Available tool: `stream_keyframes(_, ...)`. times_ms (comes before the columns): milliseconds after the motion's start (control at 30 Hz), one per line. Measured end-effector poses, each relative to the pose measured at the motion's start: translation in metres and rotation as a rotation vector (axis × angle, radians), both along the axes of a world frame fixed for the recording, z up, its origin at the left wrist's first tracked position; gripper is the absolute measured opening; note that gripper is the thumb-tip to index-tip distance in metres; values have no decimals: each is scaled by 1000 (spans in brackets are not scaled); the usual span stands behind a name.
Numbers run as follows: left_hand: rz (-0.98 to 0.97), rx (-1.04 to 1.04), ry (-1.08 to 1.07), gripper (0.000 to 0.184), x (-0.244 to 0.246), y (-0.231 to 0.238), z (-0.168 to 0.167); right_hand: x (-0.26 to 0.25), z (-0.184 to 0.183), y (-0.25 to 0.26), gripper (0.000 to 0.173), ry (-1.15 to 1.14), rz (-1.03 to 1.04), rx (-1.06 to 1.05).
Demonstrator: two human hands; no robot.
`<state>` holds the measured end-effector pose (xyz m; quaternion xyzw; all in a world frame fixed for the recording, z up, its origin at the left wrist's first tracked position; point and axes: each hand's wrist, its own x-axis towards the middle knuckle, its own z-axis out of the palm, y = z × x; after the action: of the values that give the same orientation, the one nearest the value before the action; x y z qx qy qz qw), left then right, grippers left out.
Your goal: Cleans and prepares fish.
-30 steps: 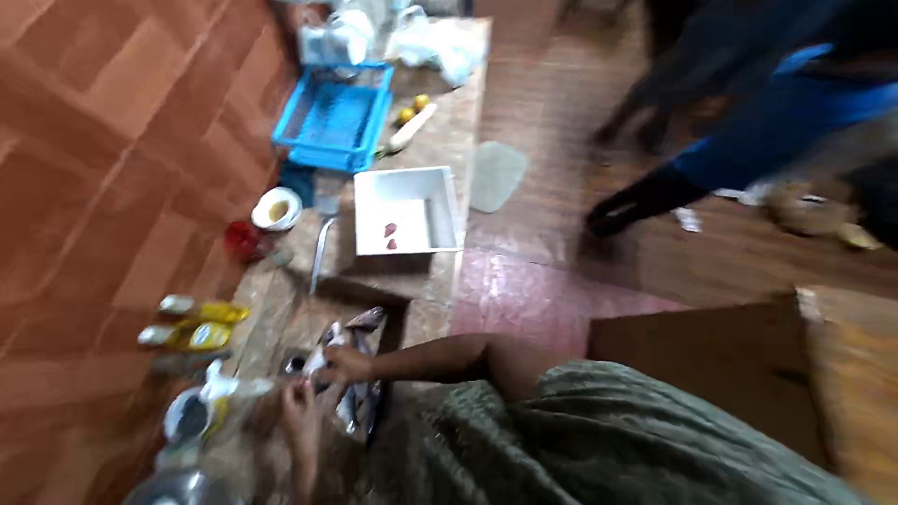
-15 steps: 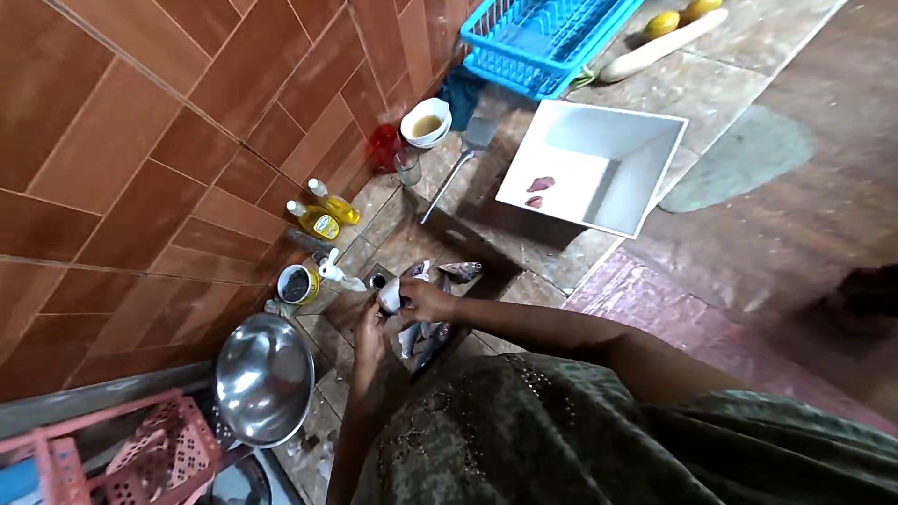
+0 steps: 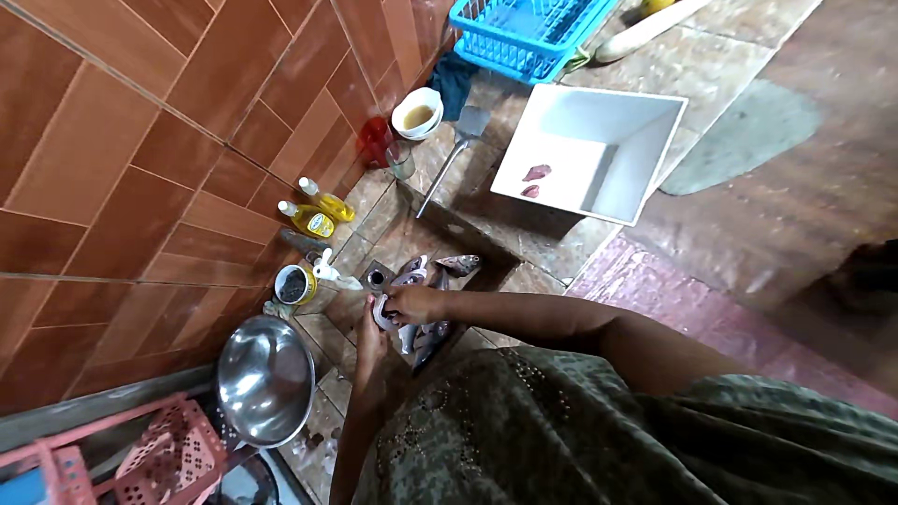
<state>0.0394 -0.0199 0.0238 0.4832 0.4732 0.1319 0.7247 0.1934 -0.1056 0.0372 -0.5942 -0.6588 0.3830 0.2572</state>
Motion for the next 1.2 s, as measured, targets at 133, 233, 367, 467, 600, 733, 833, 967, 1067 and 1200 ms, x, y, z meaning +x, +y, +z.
stream_keyframes(133,-24,50,34,59,-2,0,-5,-3,-2,1,30,-55,70,-20)
stream_keyframes(233,-47,129,87,59,-4,-2,-7,-6,2,1,33,-73,112,-57)
stream_keyframes(367,-32,171,123,62,-8,-4,-17,-15,0,1,36,-113,144,-100)
stream_keyframes(467,-32,125,106,61,-9,-9,-12,-21,-6,-1,36,-107,147,-110)
stream_keyframes(600,13,113,209,57,4,-26,19,-27,-7,-3,35,-114,158,-164)
stream_keyframes(733,-32,198,198,60,-3,-19,-2,-30,-15,-2,34,-94,150,-167)
stream_keyframes(833,-1,115,328,57,14,-27,32,-32,-23,-2,36,-72,143,-164)
stream_keyframes(967,-9,83,350,58,30,-34,46,-34,-33,-2,33,-121,200,-138)
stream_keyframes(1067,-39,151,396,58,27,-26,39,-31,-36,-2,33,-60,174,-86)
stream_keyframes(1200,-229,344,421,65,22,-22,61,-24,-26,4,34,60,78,-72)
